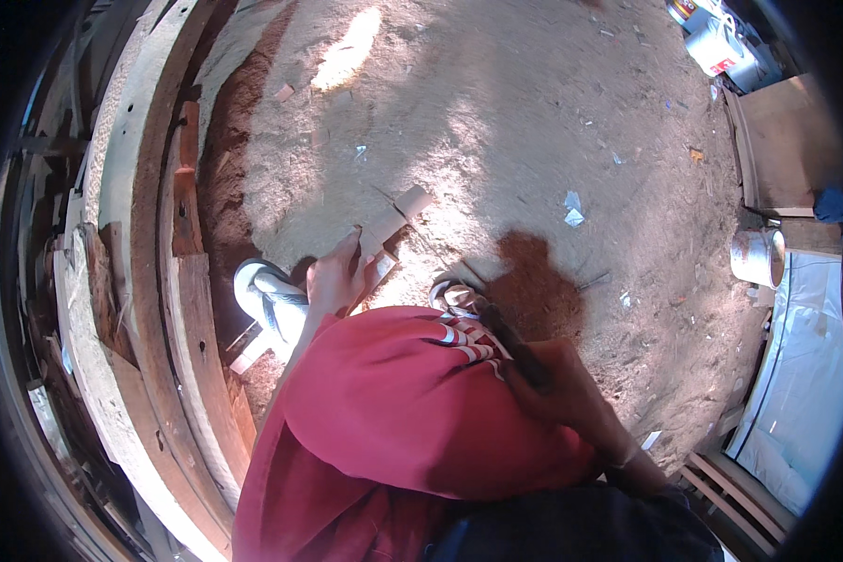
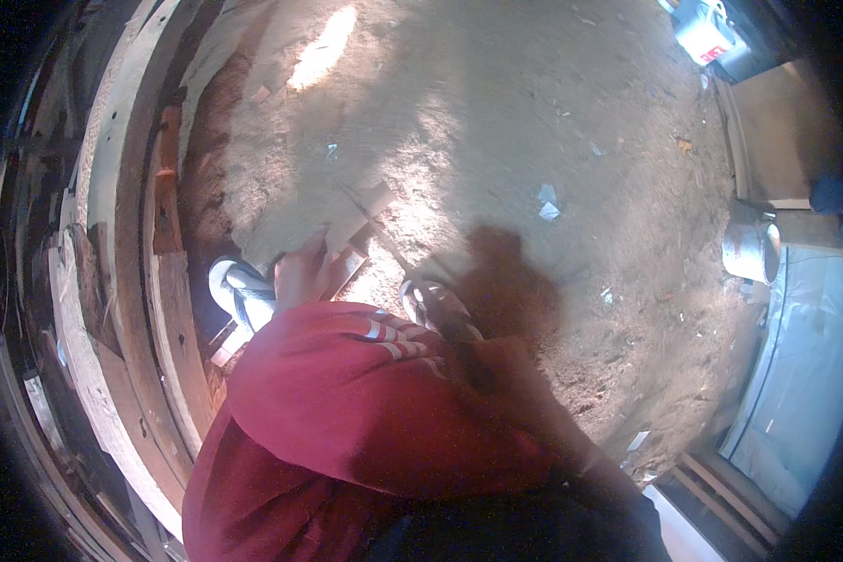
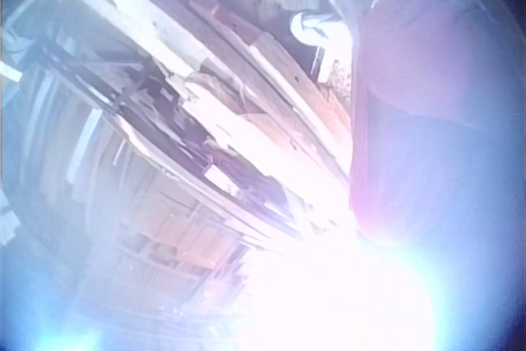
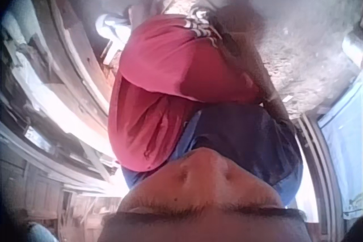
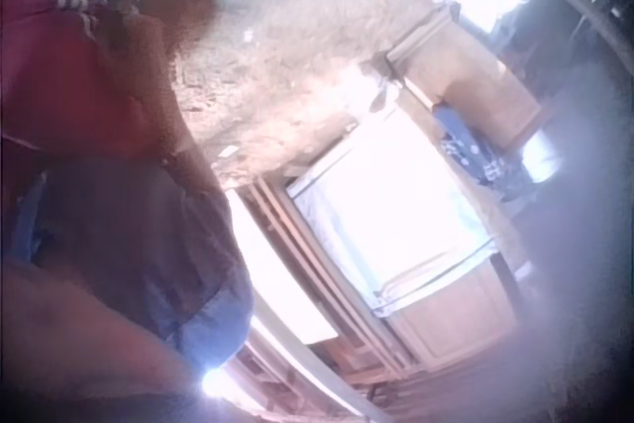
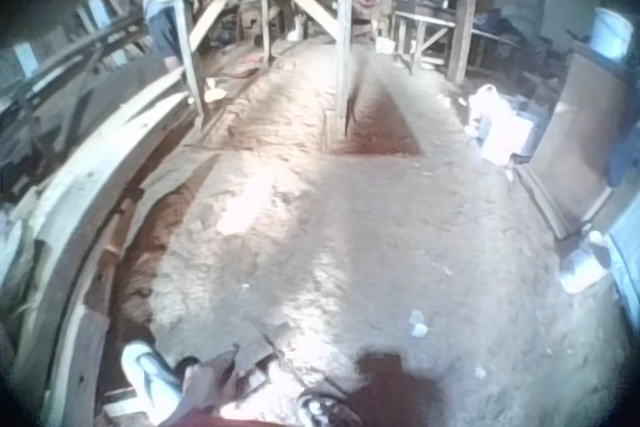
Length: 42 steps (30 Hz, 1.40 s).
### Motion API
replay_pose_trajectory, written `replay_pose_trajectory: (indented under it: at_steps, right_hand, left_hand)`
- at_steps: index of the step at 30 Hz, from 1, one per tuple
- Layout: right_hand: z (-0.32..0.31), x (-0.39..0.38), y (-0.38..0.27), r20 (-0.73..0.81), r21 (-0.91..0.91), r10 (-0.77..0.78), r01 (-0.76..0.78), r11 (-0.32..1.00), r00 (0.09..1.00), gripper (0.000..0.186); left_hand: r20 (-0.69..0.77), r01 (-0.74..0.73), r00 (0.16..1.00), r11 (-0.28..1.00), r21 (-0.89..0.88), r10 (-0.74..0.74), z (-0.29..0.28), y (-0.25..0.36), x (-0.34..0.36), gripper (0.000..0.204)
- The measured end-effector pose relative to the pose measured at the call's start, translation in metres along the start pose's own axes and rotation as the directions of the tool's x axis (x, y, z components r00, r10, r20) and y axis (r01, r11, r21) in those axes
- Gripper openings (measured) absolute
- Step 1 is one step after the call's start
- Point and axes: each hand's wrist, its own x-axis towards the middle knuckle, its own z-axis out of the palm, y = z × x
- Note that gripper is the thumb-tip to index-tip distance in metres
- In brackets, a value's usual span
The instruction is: The person uses a hand saw to cut a small piece of wood placed on a wooden support. They hold the wood with their left hand and saw with their right hand, producing sawdust as they work.
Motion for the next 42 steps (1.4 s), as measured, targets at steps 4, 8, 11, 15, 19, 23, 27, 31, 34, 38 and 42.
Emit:
replay_pose_trajectory:
  at_steps: [4,8,11,15,19,23,27,31,34,38,42]
  right_hand:
    - [-0.019,-0.022,-0.016,-0.029,-0.203,-0.119,0.111,0.973,0.992,0.023]
    - [-0.021,-0.04,0.002,-0.06,-0.116,-0.024,0.017,0.993,0.998,0.022]
    - [-0.007,-0.027,0.006,-0.075,-0.202,-0.118,0.101,0.974,0.99,0.023]
    - [0.009,0.007,-0.002,-0.018,-0.164,-0.27,0.264,0.951,0.963,0.023]
    - [0.002,0.017,-0.009,0.051,-0.207,-0.347,0.35,0.913,0.936,0.02]
    - [0.008,0.019,-0.007,0.059,-0.221,-0.351,0.355,0.909,0.935,0.017]
    - [0.004,0.028,-0.001,0.083,-0.256,-0.407,0.415,0.873,0.909,0.015]
    - [0.007,0.024,0.015,0.063,-0.304,-0.386,0.386,0.871,0.92,0.016]
    - [0.009,0.02,0.033,0.038,-0.295,-0.389,0.382,0.876,0.92,0.017]
    - [0.007,0.023,0.038,0.076,-0.266,-0.414,0.419,0.868,0.907,0.018]
    - [0.006,0.027,0.039,0.096,-0.294,-0.438,0.446,0.845,0.894,0.013]
  left_hand:
    - [0.051,-0.088,0.995,0.996,0.023,0.087,0.019,-0.006,-0.004,0.053]
    - [-0.074,-0.216,0.971,0.966,0.141,0.227,0.026,-0.03,-0.012,0.05]
    - [-0.033,-0.136,0.99,0.987,0.086,0.139,0.024,-0.003,-0.001,0.049]
    - [-0.02,-0.022,1.0,0.999,0.048,0.023,0.012,-0.015,-0.001,0.048]
    - [-0.013,0.063,0.998,0.998,0.022,-0.063,0.004,-0.011,-0.003,0.045]
    - [-0.022,0.094,0.995,0.995,0.023,-0.094,-0.002,-0.007,-0.004,0.044]
    - [-0.06,0.094,0.994,0.995,0.021,-0.093,-0.003,-0.01,-0.006,0.046]
    - [-0.121,0.042,0.992,0.997,0.064,-0.034,0.0,-0.008,-0.005,0.048]
    - [-0.132,-0.087,0.985,0.978,0.191,0.113,0.005,-0.011,-0.006,0.049]
    - [-0.206,-0.108,0.966,0.964,0.242,0.16,0.011,-0.016,-0.006,0.049]
    - [-0.226,-0.09,0.963,0.964,0.249,0.148,0.014,-0.019,-0.002,0.048]
